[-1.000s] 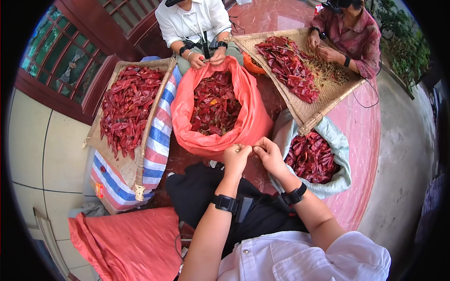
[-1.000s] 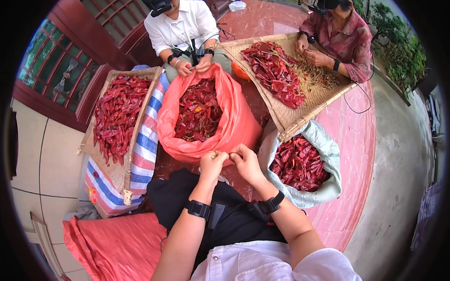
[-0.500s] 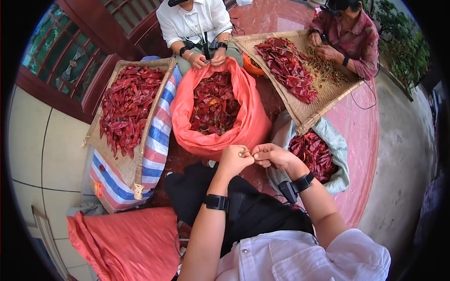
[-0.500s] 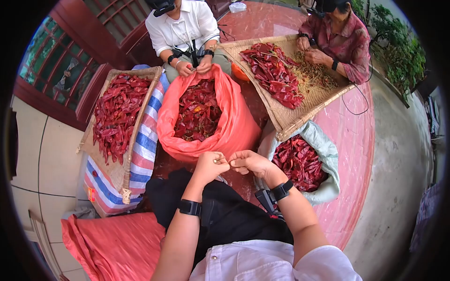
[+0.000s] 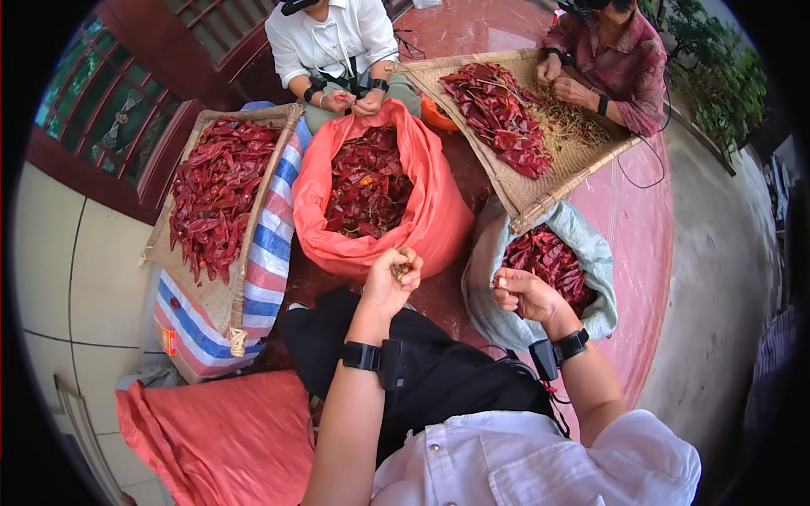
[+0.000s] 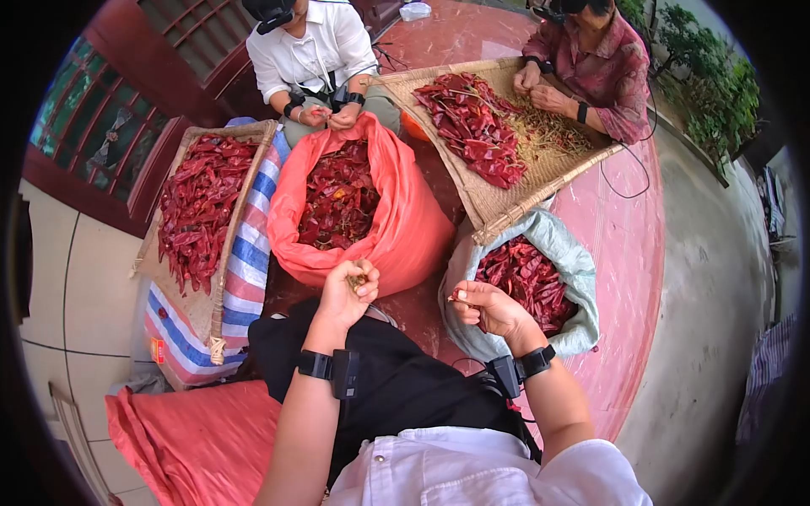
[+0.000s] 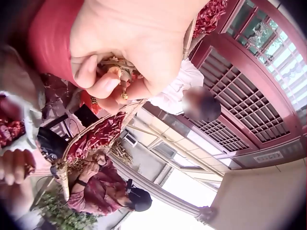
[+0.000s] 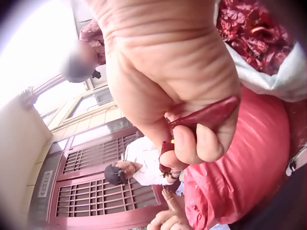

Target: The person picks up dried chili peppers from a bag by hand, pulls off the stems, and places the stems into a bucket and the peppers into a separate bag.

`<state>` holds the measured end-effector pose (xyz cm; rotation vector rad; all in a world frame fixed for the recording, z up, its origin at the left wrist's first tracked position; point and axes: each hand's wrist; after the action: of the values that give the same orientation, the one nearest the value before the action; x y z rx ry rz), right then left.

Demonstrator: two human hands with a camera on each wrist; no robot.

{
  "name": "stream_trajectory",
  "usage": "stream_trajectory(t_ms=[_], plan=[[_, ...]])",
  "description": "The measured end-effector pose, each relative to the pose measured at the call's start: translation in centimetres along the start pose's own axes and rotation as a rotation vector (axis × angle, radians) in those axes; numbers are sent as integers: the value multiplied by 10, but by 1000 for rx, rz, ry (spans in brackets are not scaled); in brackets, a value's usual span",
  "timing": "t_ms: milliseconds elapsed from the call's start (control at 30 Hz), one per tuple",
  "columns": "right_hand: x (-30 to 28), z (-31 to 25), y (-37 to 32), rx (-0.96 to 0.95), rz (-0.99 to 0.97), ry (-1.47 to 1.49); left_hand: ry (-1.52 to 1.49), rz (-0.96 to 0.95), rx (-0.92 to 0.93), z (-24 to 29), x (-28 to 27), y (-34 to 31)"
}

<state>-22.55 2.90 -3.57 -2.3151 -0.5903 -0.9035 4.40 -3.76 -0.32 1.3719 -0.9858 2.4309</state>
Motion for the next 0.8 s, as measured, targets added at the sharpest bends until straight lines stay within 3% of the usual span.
stream_trajectory(t_ms=[167, 233, 267, 433, 600, 800], plan=[[38, -9, 44, -71, -105, -19, 108, -32, -14, -18, 0, 1], [51, -11, 59, -100, -27, -16, 226, -95, -39, -16, -2, 1], [56, -11, 64, -92, -44, -29, 237, 0, 15, -20, -3, 1], [72, -15, 78, -98, 14, -28, 299, 66, 128, -19, 1, -4], [72, -8, 85, -153, 15, -37, 343, 9, 118, -17, -1, -3], [66, 2, 91, -183, 117, -178, 533, 11, 353, -26, -11, 9]])
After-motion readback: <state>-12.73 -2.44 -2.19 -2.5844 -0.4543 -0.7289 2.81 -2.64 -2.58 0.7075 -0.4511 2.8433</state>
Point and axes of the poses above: each hand's wrist, its own y-axis towards the middle knuckle, its own x-axis out of the palm, z = x × y, and after that the axes turned 10 degrees about -y, right-handed
